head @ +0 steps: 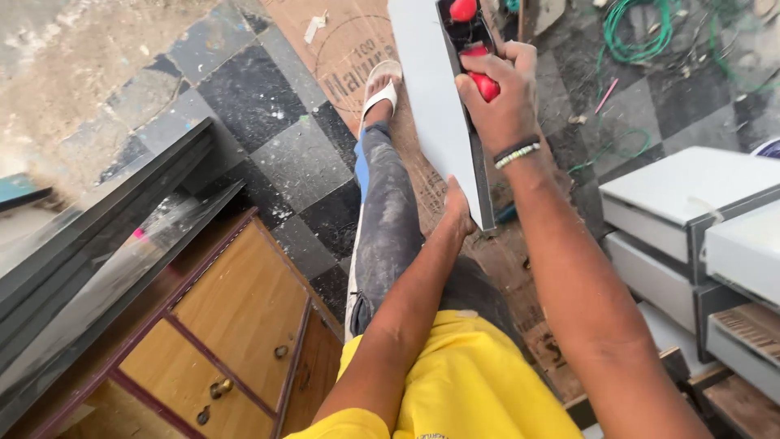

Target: Manually trimming and smoothing the edge of a furniture board using a hand tool.

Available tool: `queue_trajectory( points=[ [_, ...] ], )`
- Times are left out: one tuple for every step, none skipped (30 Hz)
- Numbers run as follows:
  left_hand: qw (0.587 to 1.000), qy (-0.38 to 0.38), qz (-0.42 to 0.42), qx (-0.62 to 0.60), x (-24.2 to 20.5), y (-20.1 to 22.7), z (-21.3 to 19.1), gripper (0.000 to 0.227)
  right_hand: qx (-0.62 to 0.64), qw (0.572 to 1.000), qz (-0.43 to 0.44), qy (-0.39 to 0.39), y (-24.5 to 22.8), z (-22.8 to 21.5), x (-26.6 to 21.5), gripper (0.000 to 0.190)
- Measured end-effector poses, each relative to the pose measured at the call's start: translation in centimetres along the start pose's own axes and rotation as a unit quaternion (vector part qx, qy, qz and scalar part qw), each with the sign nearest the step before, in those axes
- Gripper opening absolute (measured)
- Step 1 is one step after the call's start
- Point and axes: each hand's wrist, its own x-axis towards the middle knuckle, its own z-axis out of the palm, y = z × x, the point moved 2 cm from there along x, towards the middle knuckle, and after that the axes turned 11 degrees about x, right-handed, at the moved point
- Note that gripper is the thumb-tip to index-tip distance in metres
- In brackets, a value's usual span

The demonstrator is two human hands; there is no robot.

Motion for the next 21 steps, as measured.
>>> queue_trajectory(
  points=[
    [1.0,0.005,-0.001,0.002,-1.0,0.6,-0.1,0.072,0.004,1.0,0.004,0.0,0.6,0.0,-2.2,0.027],
    [1.0,0.008,-0.019,0.0,-2.0,0.9,0.2,0.073,-0.023,1.0,0.0,0.001,1.2,-0.3,-4.4,0.029],
    [0.999,0.012,-0.037,-0.002,-2.9,1.2,0.5,0.074,-0.049,0.999,-0.005,0.002,1.7,-0.5,-6.6,0.031],
    [0.999,0.011,-0.036,-0.002,-2.4,1.0,0.3,0.074,-0.049,0.999,-0.005,0.002,1.4,-1.3,-10.5,0.031],
    [0.999,-0.009,-0.041,-0.018,-1.9,0.8,0.1,0.075,-0.056,0.998,0.009,0.002,1.2,-2.1,-14.4,0.032],
    [0.998,-0.028,-0.046,-0.034,-1.4,0.6,-0.2,0.075,-0.061,0.998,0.024,0.002,1.0,-2.9,-18.4,0.034],
    [0.998,-0.028,-0.046,-0.034,0.0,-0.1,-0.9,0.075,-0.06,0.998,0.024,0.002,1.5,-3.5,-21.1,0.034],
    [0.998,-0.03,-0.038,-0.035,1.1,-1.1,-1.8,0.075,-0.05,0.998,0.044,-0.007,2.1,-4.1,-24.2,0.034],
    [0.998,-0.033,-0.031,-0.037,2.3,-2.1,-2.8,0.075,-0.039,0.997,0.063,-0.017,2.6,-4.8,-27.3,0.034],
    [0.998,-0.032,-0.029,-0.038,1.6,-1.2,-2.0,0.075,-0.038,0.997,0.061,-0.018,2.2,-4.5,-25.0,0.034],
    [0.998,-0.031,-0.012,-0.049,0.9,-0.3,-1.3,0.073,-0.043,0.998,0.047,-0.015,1.7,-4.2,-22.7,0.032],
    [0.998,-0.027,-0.001,-0.06,-0.2,0.0,-0.9,0.071,-0.049,0.998,0.04,-0.012,1.0,-4.0,-21.0,0.029],
    [0.998,-0.023,-0.004,-0.06,-0.5,0.0,-0.9,0.071,-0.048,0.998,0.044,-0.014,1.8,-2.9,-17.6,0.029],
    [0.999,-0.017,-0.006,-0.04,-0.6,0.3,-0.8,0.071,-0.088,0.996,-0.005,-0.005,2.4,-1.7,-13.8,0.029],
    [1.0,-0.011,-0.008,-0.02,-0.8,0.5,-0.6,0.072,-0.128,0.99,-0.055,0.004,2.9,-0.5,-10.2,0.029],
    [1.0,-0.013,-0.008,-0.019,-1.3,0.5,-0.4,0.072,-0.128,0.99,-0.055,0.004,2.1,-0.2,-7.4,0.029],
    [1.0,-0.011,-0.01,0.002,-1.9,0.4,-0.1,0.074,-0.088,0.995,-0.045,0.0,1.2,0.0,-4.7,0.028],
    [1.0,-0.012,-0.009,0.024,-2.2,0.7,0.3,0.076,-0.048,0.998,-0.039,-0.001,0.3,0.2,-1.7,0.027],
    [1.0,-0.016,-0.006,0.026,-1.3,0.7,0.3,0.076,-0.049,0.998,-0.042,0.002,0.9,0.3,-1.9,0.027],
    [1.0,-0.013,-0.006,0.02,-0.7,0.3,-0.2,0.075,-0.005,0.999,0.033,-0.015,1.9,0.6,-2.5,0.028],
    [1.0,-0.01,-0.006,0.014,0.0,-0.1,-0.7,0.075,0.039,0.993,0.108,-0.034,2.9,0.9,-3.1,0.029]
  ],
)
